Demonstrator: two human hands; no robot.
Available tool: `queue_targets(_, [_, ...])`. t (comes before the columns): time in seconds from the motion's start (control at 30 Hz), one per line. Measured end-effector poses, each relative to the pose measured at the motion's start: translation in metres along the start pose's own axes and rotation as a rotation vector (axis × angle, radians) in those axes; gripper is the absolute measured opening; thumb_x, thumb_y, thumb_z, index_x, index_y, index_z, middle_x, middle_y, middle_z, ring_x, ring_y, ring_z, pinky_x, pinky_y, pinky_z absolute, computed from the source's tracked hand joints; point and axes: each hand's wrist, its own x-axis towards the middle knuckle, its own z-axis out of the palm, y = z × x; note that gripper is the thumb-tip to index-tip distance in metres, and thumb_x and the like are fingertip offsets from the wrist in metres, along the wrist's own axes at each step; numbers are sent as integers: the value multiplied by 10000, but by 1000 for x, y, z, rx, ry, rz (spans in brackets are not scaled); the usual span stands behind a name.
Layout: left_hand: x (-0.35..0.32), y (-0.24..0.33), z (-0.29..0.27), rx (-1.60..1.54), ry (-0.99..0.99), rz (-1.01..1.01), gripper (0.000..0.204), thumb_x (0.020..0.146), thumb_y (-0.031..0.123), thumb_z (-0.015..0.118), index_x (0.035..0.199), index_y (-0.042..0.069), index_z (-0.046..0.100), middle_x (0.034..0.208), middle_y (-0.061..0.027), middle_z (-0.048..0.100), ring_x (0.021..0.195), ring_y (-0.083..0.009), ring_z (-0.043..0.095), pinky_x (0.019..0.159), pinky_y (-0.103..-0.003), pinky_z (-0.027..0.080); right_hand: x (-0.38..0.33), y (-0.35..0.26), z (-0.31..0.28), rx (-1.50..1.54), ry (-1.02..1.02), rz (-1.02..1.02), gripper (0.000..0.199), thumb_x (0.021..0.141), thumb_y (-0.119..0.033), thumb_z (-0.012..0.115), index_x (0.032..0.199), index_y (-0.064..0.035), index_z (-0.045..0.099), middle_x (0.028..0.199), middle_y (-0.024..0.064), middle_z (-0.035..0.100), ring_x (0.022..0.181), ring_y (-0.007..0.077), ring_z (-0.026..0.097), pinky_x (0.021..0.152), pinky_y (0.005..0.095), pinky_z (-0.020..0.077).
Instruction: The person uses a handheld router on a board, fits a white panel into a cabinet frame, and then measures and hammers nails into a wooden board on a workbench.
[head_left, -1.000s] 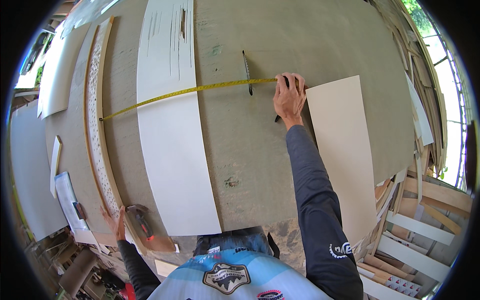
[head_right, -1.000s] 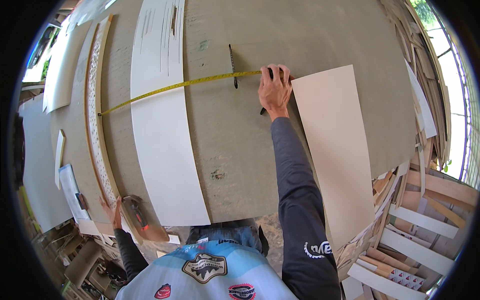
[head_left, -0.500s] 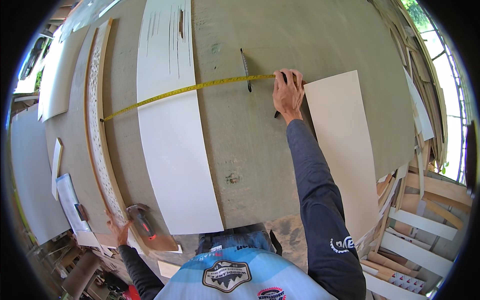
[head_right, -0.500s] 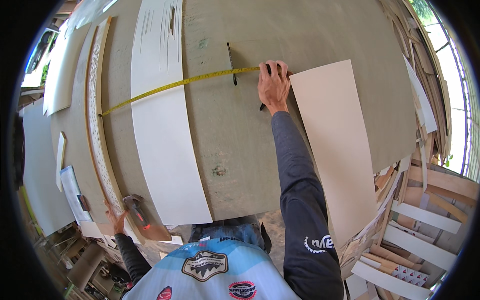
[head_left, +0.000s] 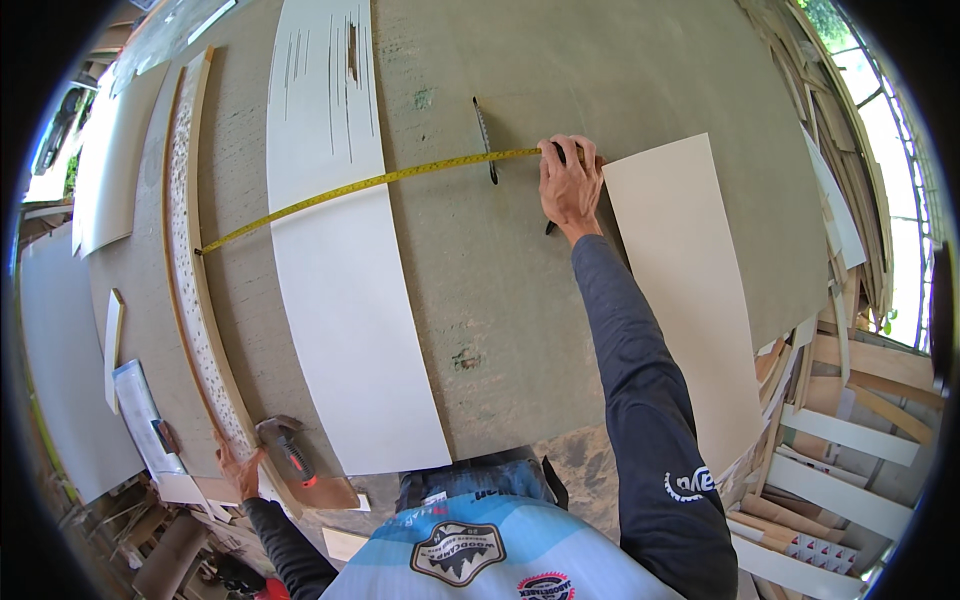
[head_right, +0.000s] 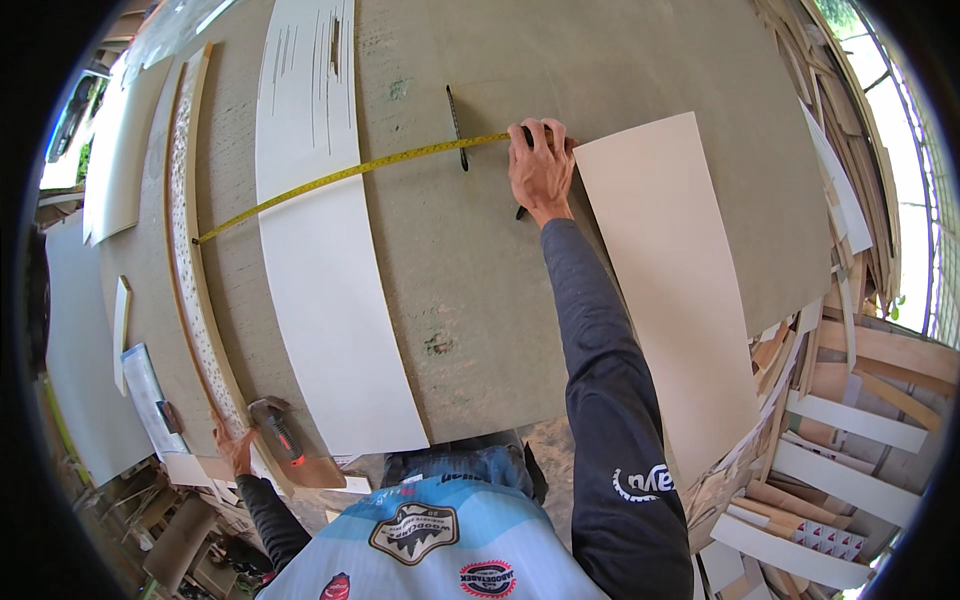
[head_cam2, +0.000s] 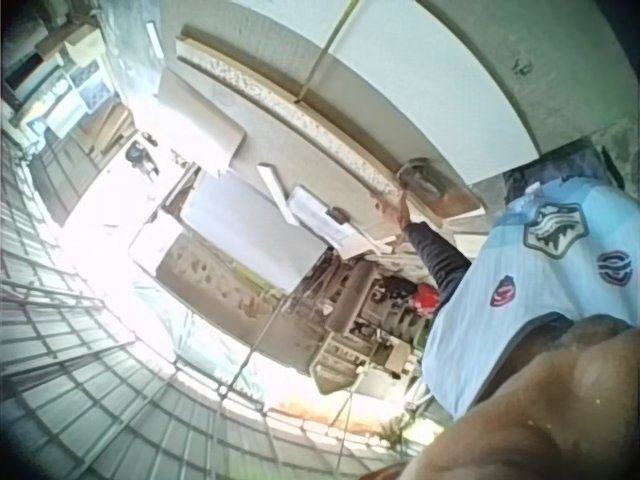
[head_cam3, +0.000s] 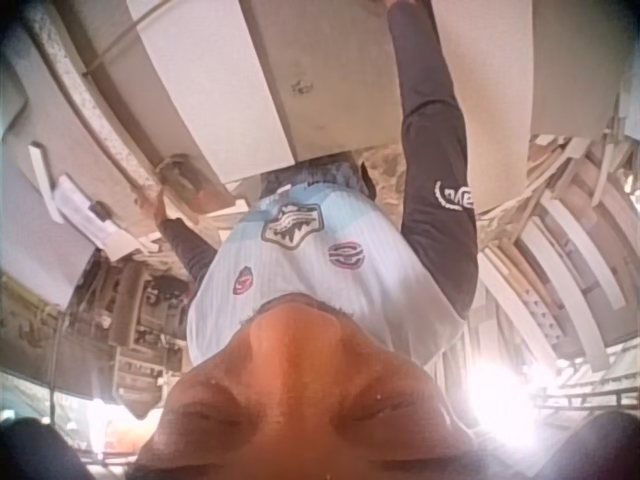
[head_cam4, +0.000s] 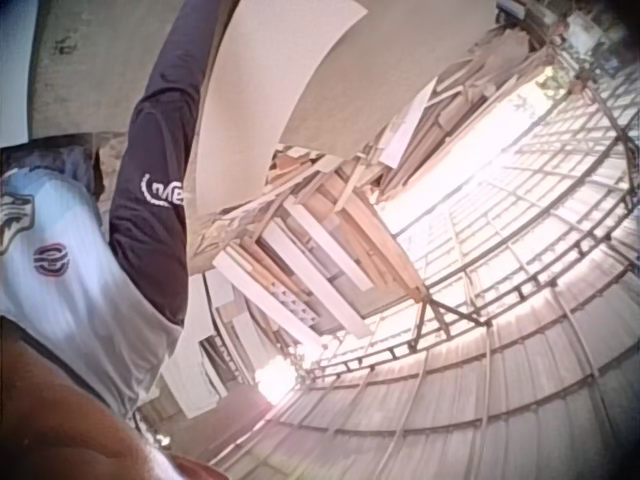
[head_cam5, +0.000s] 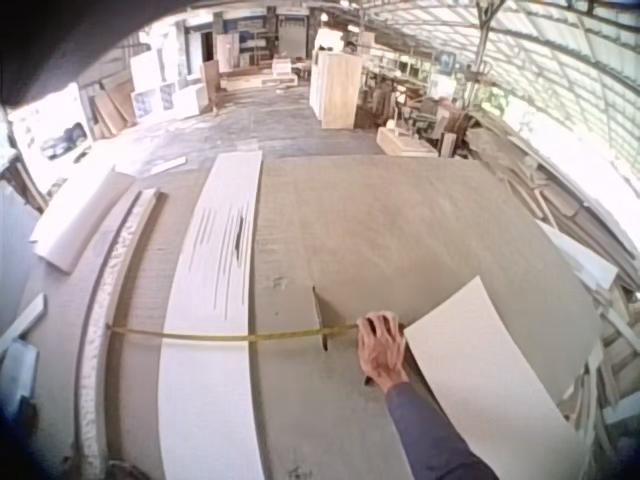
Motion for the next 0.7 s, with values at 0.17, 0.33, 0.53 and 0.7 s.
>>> queue_targets(0.17, [-1, 9, -3, 27, -2, -38, 1163, 521, 252, 817, 1553, 145, 291, 1192, -228, 560, 1109, -418, 538, 991, -458, 415, -1, -1, 1, -12, -13, 11, 222, 836, -144, 675, 1050, -171, 628, 1099, -7, 561, 1131, 259, 478, 833, 491, 429])
queue_targets(0.33, [1, 3, 0, 39, -3, -36, 1149, 515, 236, 810, 1544, 128, 310, 1252, -247, 551, 1144, -430, 528, 1004, -463, 408, -2, 0, 2, -20, 11, -6, 222, 836, -146, 675, 1052, -172, 628, 1085, -13, 569, 1115, 255, 487, 818, 476, 427])
queue_targets(0.53, [5, -3, -2, 26, -40, -22, 1147, 519, 228, 810, 1539, 85, 304, 1290, -273, 538, 1185, -435, 509, 1026, -464, 399, -1, 0, 4, -26, 25, -1, 196, 830, -152, 673, 1022, -169, 639, 1074, -12, 572, 1101, 252, 494, 814, 457, 426])
queue_targets(0.7, [6, -3, -2, 7, -57, -30, 1151, 525, 236, 821, 1537, 74, 299, 1296, -292, 529, 1219, -435, 482, 1050, -469, 373, -1, -2, 3, -43, 43, -9, 194, 821, -156, 672, 1012, -170, 643, 1066, -14, 573, 1087, 252, 499, 801, 449, 424])
